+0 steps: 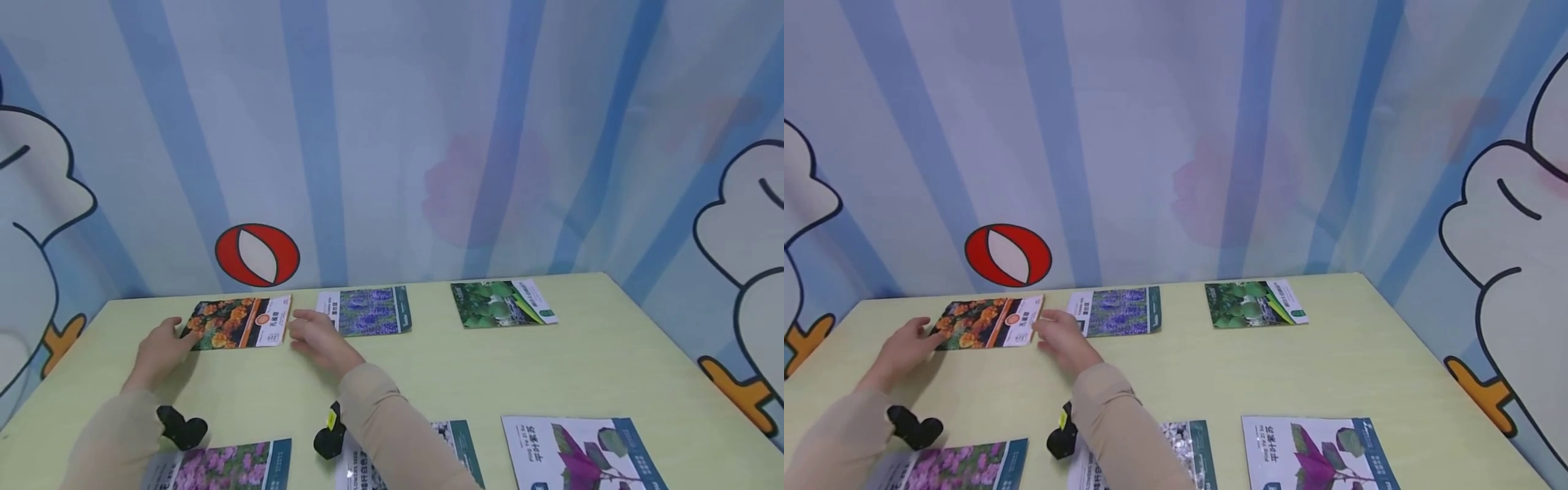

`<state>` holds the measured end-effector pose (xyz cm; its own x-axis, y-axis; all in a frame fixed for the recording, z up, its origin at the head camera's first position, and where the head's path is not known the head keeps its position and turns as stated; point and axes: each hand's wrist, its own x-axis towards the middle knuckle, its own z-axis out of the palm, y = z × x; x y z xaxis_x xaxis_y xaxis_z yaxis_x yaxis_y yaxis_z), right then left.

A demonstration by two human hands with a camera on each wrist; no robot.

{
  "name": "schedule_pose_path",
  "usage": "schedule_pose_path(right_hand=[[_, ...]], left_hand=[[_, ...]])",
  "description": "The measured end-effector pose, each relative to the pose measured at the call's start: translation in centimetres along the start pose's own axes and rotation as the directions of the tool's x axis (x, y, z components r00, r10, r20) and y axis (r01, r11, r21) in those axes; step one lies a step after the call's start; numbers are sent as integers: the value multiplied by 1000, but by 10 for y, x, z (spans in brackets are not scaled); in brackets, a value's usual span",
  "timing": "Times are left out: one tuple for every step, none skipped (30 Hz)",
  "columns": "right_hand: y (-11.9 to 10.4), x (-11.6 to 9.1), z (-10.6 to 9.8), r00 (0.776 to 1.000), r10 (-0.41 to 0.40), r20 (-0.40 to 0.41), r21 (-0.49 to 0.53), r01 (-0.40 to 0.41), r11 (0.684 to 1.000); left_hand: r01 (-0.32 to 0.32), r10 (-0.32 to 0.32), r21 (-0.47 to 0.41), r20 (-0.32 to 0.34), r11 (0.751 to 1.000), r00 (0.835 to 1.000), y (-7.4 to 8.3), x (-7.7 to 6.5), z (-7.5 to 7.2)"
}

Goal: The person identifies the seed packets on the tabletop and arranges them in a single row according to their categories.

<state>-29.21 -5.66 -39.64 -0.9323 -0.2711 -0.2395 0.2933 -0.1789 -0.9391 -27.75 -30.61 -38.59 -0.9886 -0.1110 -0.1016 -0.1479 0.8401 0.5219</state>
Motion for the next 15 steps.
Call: schedule_pose_path(right_hand=[[1,0,1,1000,2,4,-2,-2,1000],[2,0,3,1000,2,11,1,-2,1000],[3,0,4,1000,2,16,6,-2,1000],[4,0,6,1000,0,18,9,0,1000],[4,0,7,1000,-3,21,13,3,1000],[5,0,8,1000,-3,21,23,3,1000],[5,1,9,1000,-3,19,27,3,1000],[5,1,9,1000,-1,14,37,1,999],[5,0,10,1000,0,6,43,0,999],[5,1,10,1000,1,1,47,-1,999],[5,1,11,1000,6,-7,58,-6,998],[5,1,11,1000,11,-14,70,-10,998],[5,1,12,1000,14,-19,76,-13,997],[5,1,12,999,19,-27,84,-17,996],[6,2,12,999,19,-31,86,-16,996]], left_hand=[[5,-5,-2,6,1000,1000,0,0,1],[13,-13,-7,10,1000,1000,1,-1,1],[15,-15,-11,11,1000,1000,1,-1,2],[12,-11,-13,11,1000,1000,1,-1,2],[12,-11,-20,13,1000,1000,1,-1,2],[12,-12,-26,16,1000,1000,1,0,2],[12,-11,-32,19,999,1000,2,0,2],[15,-14,-39,23,999,1000,2,0,2],[19,-18,-44,24,999,1000,3,1,2],[27,-26,-51,26,998,999,3,1,2],[35,-33,-55,27,998,999,3,2,2],[40,-39,-57,27,998,999,3,2,2],[43,-42,-59,26,997,999,3,3,2],[42,-41,-60,24,997,999,3,3,2],[44,-42,-64,24,997,999,3,4,2]])
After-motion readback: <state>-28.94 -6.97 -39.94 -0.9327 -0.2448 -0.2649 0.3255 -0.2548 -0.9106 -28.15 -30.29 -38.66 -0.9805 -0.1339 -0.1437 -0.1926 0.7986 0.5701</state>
